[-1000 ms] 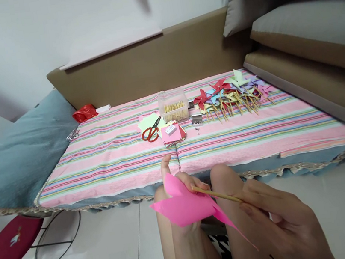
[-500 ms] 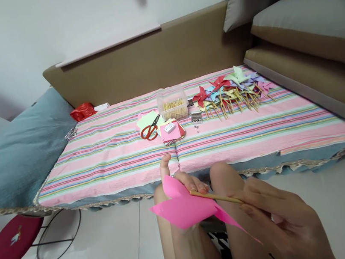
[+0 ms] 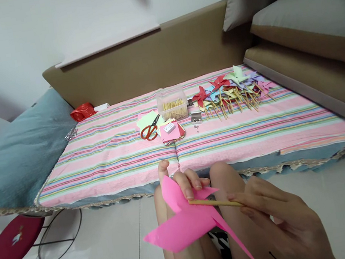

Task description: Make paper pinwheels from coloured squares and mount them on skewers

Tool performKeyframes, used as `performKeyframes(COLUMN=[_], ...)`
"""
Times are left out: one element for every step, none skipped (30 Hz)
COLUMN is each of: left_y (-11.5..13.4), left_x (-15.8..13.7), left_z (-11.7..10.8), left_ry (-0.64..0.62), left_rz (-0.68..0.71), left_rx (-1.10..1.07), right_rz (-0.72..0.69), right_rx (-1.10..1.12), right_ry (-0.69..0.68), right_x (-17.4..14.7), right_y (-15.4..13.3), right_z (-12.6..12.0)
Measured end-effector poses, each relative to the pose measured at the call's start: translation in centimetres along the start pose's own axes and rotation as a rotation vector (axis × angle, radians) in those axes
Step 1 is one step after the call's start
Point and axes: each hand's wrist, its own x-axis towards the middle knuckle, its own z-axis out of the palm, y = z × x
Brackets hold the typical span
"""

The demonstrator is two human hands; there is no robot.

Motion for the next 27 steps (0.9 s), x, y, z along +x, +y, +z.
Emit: performKeyframes(left_y=[-0.1,-0.2,-0.2,-0.1,0.0,0.2,0.4,0.7,1.0,1.2,1.4,1.5,1.5,1.5,1.4,1.4,1.3,1.2,1.1,1.0,1.0,0.9,0.9,0.9,0.9,0.9,0.8], left_x=[-0.1,-0.2,-0.2,-0.3,-0.3,-0.3,-0.2,-0.2,-0.1,0.0,0.0,0.1,0.1,0.1,0.1,0.1,0.1,0.2,0.3,0.3,0.4,0.5,0.5,0.6,0.7,0.7,0.8], left_z=[0.1,0.2,0.3,0.3,0.3,0.3,0.2,0.1,0.0,-0.1,-0.1,-0.2,-0.2,-0.2,-0.1,0.0,0.1,0.2,0.3,0.3,0.3,0.2,0.1,-0.1,-0.3,-0.5,-0.7], left_ry=[0.003,0.012,0.023,0.038,0.053,0.061,0.067,0.053,0.041,0.033,-0.013,0.025,0.061,0.102,0.157,0.203,0.243,0.274,0.295,0.307,0.32,0.335,0.349,0.36,0.368,0.37,0.366], left_rz=[0.014,0.028,0.037,0.041,0.039,0.006,-0.038,-0.079,-0.139,-0.137,-0.1,-0.07,-0.044,-0.039,-0.042,-0.047,-0.045,-0.036,-0.029,-0.025,-0.027,-0.036,-0.049,-0.062,-0.075,-0.087,-0.105], left_rx=[-0.017,-0.03,-0.034,-0.034,-0.032,-0.021,-0.005,0.01,0.036,0.053,0.061,0.086,0.112,0.143,0.183,0.226,0.274,0.323,0.371,0.411,0.44,0.457,0.469,0.479,0.493,0.508,0.524], right_rz=[-0.012,-0.016,-0.017,-0.009,0.001,0.008,0.015,0.02,0.027,0.039,0.063,0.103,0.155,0.214,0.278,0.34,0.393,0.44,0.482,0.519,0.554,0.588,0.621,0.654,0.682,0.706,0.724], right_rx=[-0.005,-0.01,-0.016,-0.028,-0.041,-0.052,-0.059,-0.06,-0.051,-0.035,-0.017,-0.005,0.0,0.001,-0.003,-0.009,-0.012,-0.015,-0.012,0.002,0.026,0.059,0.094,0.129,0.161,0.187,0.21], right_ry=[-0.024,-0.039,-0.054,-0.065,-0.075,-0.091,-0.105,-0.113,-0.111,-0.106,-0.102,-0.102,-0.114,-0.134,-0.16,-0.188,-0.223,-0.257,-0.29,-0.321,-0.334,-0.328,-0.302,-0.265,-0.229,-0.198,-0.18], right_x=[0.0,-0.1,-0.1,-0.2,-0.3,-0.3,-0.4,-0.5,-0.6,-0.7,-0.8,-0.8,-0.9,-0.9,-0.9,-0.9,-0.9,-0.8,-0.8,-0.8,-0.8,-0.9,-0.9,-0.9,-0.9,-0.9,-0.9], right_y=[0.1,0.3,0.3,0.4,0.5,0.5,0.6,0.7,0.8,0.9,1.0,1.2,1.4,1.6,2.0,2.3,2.8,3.3,3.8,4.3,4.8,5.2,5.6,5.9,6.1,6.3,6.4], right_z=[-0.1,-0.2,-0.3,-0.4,-0.4,-0.5,-0.5,-0.5,-0.6,-0.6,-0.6,-0.7,-0.7,-0.6,-0.5,-0.4,-0.1,0.2,0.5,0.9,1.2,1.5,1.8,2.0,2.1,2.2,2.2])
